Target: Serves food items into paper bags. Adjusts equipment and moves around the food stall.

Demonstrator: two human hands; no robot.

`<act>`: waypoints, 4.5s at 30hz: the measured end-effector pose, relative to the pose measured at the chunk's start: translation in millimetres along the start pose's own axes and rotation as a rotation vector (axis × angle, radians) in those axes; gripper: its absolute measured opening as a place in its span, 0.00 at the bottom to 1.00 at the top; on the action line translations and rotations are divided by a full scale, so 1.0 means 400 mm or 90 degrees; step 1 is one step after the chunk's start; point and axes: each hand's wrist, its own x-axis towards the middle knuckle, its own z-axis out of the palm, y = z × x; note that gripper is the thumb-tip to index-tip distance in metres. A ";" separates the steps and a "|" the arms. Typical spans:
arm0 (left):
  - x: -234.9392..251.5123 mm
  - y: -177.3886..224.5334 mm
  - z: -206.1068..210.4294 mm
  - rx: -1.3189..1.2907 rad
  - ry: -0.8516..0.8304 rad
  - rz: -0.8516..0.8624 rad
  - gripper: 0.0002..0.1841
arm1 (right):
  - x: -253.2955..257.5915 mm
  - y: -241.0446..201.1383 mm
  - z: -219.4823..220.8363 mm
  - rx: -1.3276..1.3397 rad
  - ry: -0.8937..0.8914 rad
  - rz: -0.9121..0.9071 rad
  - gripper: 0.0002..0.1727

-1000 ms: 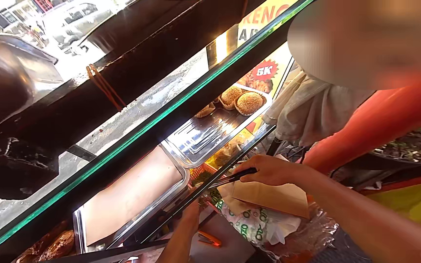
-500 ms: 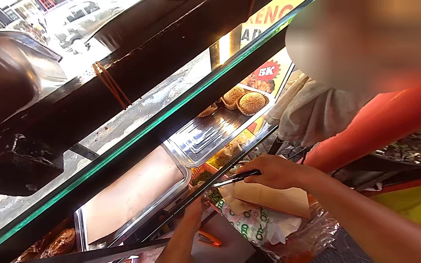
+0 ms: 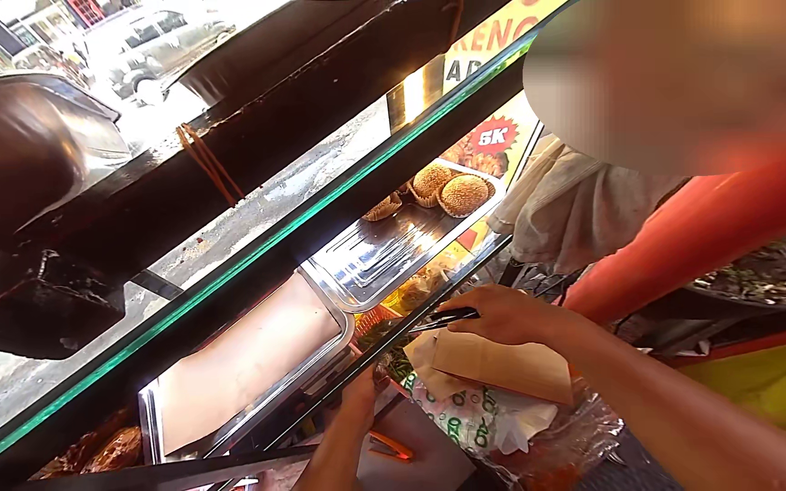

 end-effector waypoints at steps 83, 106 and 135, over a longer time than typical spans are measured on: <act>-0.477 0.123 -0.442 0.607 -0.662 0.145 0.23 | -0.196 -0.546 0.496 0.037 0.246 -0.388 0.27; -0.573 0.047 -0.778 0.494 -0.291 0.515 0.20 | -0.198 -0.820 0.496 0.586 -0.261 -0.072 0.18; -0.781 -0.061 -0.846 0.000 -0.009 0.067 0.23 | -0.145 -1.022 0.715 0.156 0.167 -0.631 0.20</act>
